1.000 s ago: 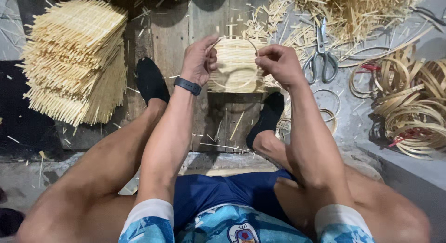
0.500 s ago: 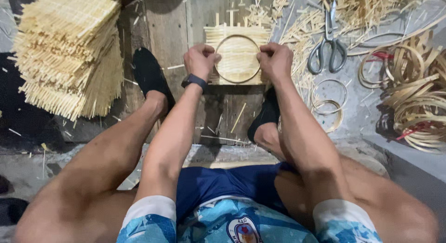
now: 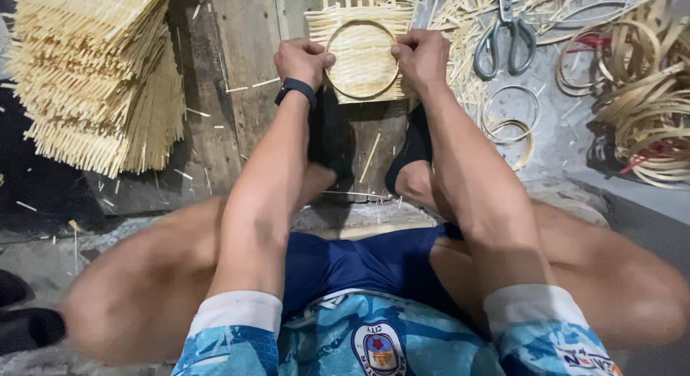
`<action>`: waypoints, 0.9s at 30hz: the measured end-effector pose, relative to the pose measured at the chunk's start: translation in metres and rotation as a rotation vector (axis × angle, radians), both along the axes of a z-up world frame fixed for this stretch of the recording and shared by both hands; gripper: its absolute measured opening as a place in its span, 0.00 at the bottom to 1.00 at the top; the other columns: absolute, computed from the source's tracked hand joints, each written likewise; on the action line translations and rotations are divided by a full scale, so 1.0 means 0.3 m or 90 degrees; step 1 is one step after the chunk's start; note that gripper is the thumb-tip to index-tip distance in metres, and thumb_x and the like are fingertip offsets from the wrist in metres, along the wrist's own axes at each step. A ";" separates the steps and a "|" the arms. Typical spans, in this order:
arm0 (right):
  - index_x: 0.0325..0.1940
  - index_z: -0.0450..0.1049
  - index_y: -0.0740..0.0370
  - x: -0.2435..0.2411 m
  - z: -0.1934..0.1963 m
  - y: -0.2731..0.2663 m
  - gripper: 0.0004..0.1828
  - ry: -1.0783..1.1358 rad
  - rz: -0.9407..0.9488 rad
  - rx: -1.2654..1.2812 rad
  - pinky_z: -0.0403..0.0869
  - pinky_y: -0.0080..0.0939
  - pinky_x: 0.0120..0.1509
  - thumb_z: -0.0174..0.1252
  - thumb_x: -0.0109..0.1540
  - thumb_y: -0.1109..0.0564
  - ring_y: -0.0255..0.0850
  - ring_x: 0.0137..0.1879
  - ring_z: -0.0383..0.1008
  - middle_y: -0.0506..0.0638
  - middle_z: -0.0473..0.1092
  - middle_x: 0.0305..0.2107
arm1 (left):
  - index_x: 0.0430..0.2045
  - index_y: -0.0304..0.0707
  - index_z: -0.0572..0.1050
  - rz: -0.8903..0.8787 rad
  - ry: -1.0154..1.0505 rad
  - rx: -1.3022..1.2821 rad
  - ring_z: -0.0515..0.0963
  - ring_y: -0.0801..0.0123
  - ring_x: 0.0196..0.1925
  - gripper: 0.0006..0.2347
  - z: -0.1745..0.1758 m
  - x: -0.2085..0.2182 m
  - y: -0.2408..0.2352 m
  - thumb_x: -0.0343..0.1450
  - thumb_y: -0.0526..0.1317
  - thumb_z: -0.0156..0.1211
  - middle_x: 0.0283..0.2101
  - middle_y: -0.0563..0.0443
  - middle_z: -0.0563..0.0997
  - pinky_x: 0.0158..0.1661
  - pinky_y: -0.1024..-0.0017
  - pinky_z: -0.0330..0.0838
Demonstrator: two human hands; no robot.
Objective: The person sits on the floor and repeatedly picks up rectangular bamboo mats, places a circular bamboo ring on top, and uses shears to trim the excess bamboo strips flush with the ring. The finished circles are stacked nearby.
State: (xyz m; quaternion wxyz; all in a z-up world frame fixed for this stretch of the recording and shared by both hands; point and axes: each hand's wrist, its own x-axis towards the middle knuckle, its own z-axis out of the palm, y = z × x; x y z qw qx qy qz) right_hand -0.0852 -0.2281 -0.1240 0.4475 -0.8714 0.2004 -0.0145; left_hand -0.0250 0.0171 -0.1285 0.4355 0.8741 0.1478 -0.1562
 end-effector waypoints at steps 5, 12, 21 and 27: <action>0.36 0.83 0.66 -0.003 0.001 -0.011 0.07 0.023 0.024 -0.011 0.78 0.42 0.41 0.70 0.56 0.60 0.43 0.32 0.81 0.57 0.79 0.26 | 0.22 0.38 0.85 0.056 0.062 -0.001 0.87 0.67 0.31 0.09 0.030 0.007 -0.012 0.53 0.33 0.79 0.27 0.50 0.87 0.37 0.70 0.81; 0.35 0.84 0.63 0.039 -0.035 -0.061 0.06 0.097 0.075 0.041 0.78 0.39 0.38 0.72 0.55 0.61 0.37 0.31 0.80 0.54 0.79 0.26 | 0.23 0.40 0.86 0.033 0.071 -0.030 0.87 0.68 0.30 0.09 0.028 0.005 0.009 0.53 0.34 0.80 0.27 0.50 0.87 0.37 0.72 0.81; 0.29 0.80 0.65 -0.058 0.070 0.064 0.11 -0.174 0.052 -0.291 0.72 0.43 0.31 0.73 0.59 0.57 0.43 0.28 0.74 0.55 0.74 0.23 | 0.20 0.40 0.85 -0.344 -0.390 0.213 0.79 0.57 0.42 0.04 0.042 0.087 -0.083 0.57 0.37 0.76 0.35 0.43 0.83 0.51 0.59 0.69; 0.28 0.75 0.64 -0.238 -0.038 0.359 0.18 0.324 -0.334 0.529 0.63 0.33 0.21 0.62 0.65 0.49 0.33 0.20 0.67 0.46 0.72 0.18 | 0.32 0.39 0.85 -0.362 -0.348 -0.105 0.78 0.48 0.43 0.07 -0.068 0.156 -0.186 0.74 0.42 0.64 0.37 0.41 0.81 0.47 0.56 0.70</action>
